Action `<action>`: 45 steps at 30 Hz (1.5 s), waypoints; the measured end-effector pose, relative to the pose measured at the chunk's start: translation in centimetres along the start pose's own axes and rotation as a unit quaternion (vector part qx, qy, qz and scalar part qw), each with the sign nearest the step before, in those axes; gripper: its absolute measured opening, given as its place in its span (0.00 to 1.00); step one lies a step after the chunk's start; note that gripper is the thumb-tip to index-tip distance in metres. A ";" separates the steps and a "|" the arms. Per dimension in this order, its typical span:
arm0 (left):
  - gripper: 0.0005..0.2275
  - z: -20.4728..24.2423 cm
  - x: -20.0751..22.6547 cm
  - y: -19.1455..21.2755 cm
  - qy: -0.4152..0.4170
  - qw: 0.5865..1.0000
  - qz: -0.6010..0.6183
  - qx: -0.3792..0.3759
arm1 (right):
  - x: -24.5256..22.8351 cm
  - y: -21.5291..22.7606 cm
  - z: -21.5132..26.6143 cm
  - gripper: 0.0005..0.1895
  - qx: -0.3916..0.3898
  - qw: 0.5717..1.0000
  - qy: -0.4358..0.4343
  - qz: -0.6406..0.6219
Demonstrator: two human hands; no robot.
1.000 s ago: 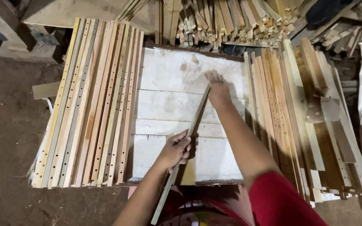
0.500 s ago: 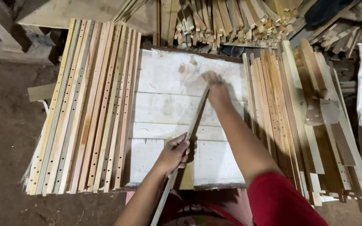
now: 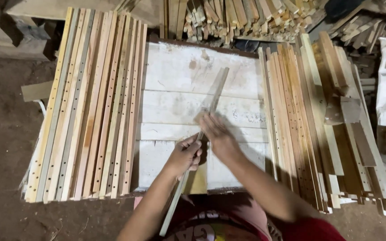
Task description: Sanding the surfaces and edges of thin wooden strips manually using a piece of sandpaper in a workshop environment.
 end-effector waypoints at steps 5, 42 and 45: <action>0.24 -1.4 -1.5 1.0 0.005 1.000 -0.009 0.000 | 6.7 -2.0 -6.2 0.28 0.042 0.997 -0.049 0.035; 0.22 -1.0 -1.7 0.9 0.029 0.999 0.018 0.004 | 2.2 2.4 -2.8 0.29 0.044 0.998 0.018 -0.046; 0.22 0.7 0.4 -0.6 0.045 0.999 -0.015 0.011 | 11.4 -2.5 -7.5 0.27 -0.022 0.996 -0.081 -0.041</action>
Point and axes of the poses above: each hand's wrist, its own z-axis away from the middle knuckle, its own y-axis out of the back of the hand, x = y × z, the point moved 6 cm from there along -z, towards the middle knuckle, and after that the axes turned 10 degrees about -x, right-handed, at the moved point
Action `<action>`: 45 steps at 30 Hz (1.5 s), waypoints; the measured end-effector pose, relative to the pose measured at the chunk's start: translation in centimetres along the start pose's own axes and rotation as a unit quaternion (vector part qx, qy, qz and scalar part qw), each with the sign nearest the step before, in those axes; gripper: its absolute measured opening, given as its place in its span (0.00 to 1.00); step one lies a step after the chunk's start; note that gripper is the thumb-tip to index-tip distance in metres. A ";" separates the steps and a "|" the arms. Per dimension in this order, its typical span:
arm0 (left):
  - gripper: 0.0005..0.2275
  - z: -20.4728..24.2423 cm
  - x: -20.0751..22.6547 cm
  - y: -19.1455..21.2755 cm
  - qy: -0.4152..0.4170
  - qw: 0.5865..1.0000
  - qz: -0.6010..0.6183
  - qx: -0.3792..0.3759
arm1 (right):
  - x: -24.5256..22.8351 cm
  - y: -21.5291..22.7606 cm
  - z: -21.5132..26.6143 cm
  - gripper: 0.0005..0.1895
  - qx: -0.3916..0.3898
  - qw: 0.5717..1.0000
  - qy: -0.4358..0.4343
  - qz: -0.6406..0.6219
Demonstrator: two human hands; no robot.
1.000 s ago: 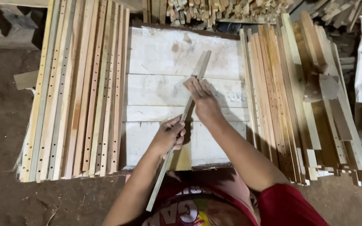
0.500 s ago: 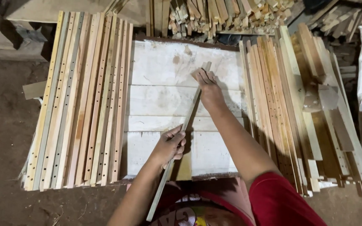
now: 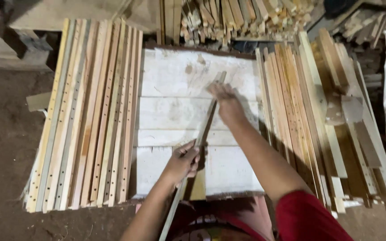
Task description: Sanding the surfaces and edges of thin wooden strips manually using a piece of sandpaper in a workshop environment.
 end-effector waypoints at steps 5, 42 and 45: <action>0.24 -0.3 -0.1 0.4 -0.001 1.000 0.000 0.000 | 8.3 -5.7 -6.3 0.25 -0.073 0.988 -0.131 -0.046; 0.24 2.1 1.2 -2.1 -0.055 0.976 -0.184 0.104 | 0.4 0.9 0.9 0.36 -0.142 0.983 -0.113 -0.007; 0.22 -2.8 -2.9 1.6 -0.082 0.967 -0.224 0.088 | 8.2 -5.9 -4.9 0.31 -0.067 0.994 -0.077 0.039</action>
Point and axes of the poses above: each hand's wrist, its own z-axis away from the middle knuckle, its own y-axis out of the back of the hand, x = y × z, the point moved 6 cm from there along -z, towards the middle knuckle, and after that the axes turned 10 degrees about -x, right-handed, at the moved point
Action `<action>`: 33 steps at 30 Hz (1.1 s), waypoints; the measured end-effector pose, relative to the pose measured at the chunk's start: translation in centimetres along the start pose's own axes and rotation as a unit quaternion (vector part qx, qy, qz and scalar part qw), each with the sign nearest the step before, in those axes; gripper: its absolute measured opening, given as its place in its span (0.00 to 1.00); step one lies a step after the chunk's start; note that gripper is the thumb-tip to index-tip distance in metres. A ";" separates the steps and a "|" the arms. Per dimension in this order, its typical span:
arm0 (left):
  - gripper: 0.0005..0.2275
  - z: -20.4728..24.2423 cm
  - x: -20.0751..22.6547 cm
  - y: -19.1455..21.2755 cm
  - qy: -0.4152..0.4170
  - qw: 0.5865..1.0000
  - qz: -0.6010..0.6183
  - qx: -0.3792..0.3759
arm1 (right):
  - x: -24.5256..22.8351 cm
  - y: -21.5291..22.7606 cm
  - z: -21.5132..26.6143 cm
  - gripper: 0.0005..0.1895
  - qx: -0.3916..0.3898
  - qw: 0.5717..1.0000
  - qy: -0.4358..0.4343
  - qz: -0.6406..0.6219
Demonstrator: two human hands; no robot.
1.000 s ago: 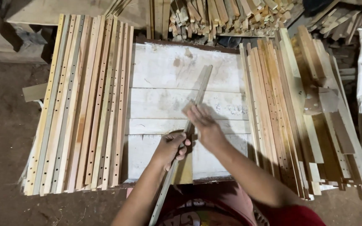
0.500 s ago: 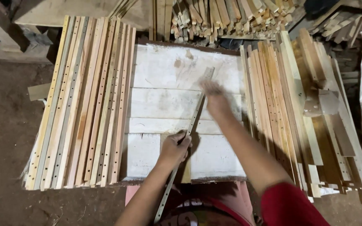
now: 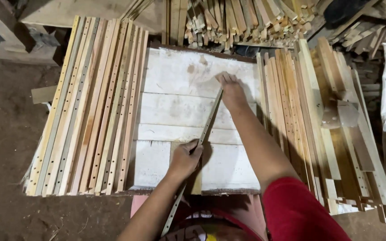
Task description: Sanding the surfaces and edges of thin wooden strips manually using a piece of sandpaper in a workshop environment.
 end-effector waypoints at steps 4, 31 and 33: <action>0.22 3.4 3.5 -0.3 0.032 0.999 -0.004 -0.005 | -1.3 -0.2 3.6 0.29 0.062 0.998 0.020 0.000; 0.18 1.8 3.0 0.4 0.044 0.955 0.293 -0.012 | -11.0 5.0 13.6 0.28 0.044 0.987 0.146 -0.056; 0.19 2.8 3.1 1.1 0.052 0.975 0.214 0.002 | -12.9 4.1 18.2 0.29 0.150 0.968 0.194 -0.053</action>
Point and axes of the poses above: each hand's wrist, its own z-axis away from the middle knuckle, its own y-axis out of the back of the hand, x = y × z, the point moved 6 cm from there along -z, towards the middle knuckle, and after that the axes turned 10 degrees about -x, right-handed, at the moved point
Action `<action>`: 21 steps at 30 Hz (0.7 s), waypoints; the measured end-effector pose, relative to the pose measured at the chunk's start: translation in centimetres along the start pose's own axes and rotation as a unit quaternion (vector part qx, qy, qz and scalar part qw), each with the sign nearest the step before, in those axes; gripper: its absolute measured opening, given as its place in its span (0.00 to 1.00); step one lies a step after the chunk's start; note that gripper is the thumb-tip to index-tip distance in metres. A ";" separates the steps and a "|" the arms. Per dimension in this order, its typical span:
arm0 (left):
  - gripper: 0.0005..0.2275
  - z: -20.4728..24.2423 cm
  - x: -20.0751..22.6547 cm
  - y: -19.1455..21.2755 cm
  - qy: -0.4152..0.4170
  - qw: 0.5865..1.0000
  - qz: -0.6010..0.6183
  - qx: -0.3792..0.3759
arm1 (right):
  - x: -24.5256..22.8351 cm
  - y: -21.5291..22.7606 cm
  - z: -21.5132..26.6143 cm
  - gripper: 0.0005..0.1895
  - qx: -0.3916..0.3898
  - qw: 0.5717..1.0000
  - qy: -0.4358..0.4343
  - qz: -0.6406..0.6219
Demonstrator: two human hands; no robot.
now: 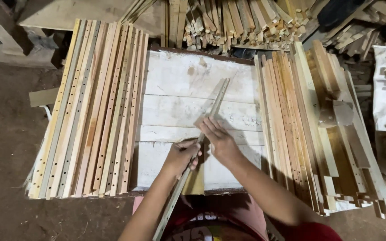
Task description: Sanding the surfaces and edges of thin wooden strips manually using a piece of sandpaper in a workshop environment.
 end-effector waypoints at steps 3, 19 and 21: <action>0.21 1.4 0.9 -0.5 -0.013 0.998 -0.068 0.004 | 0.5 2.5 -0.9 0.26 0.008 1.000 0.018 -0.013; 0.22 -0.4 -1.0 -1.3 0.020 0.994 -0.090 -0.051 | -0.3 0.8 -0.3 0.32 -0.080 0.995 -0.061 -0.020; 0.20 -0.7 -1.2 -1.1 0.005 0.994 -0.103 -0.043 | -2.4 0.2 1.9 0.29 -0.047 0.997 -0.001 0.066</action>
Point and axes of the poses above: each hand's wrist, its own z-axis away from the middle knuckle, its own y-axis out of the back of the hand, x = y × z, the point moved 6 cm from there along -z, towards the middle knuckle, and after that the axes turned 10 degrees about -x, right-handed, at the moved point
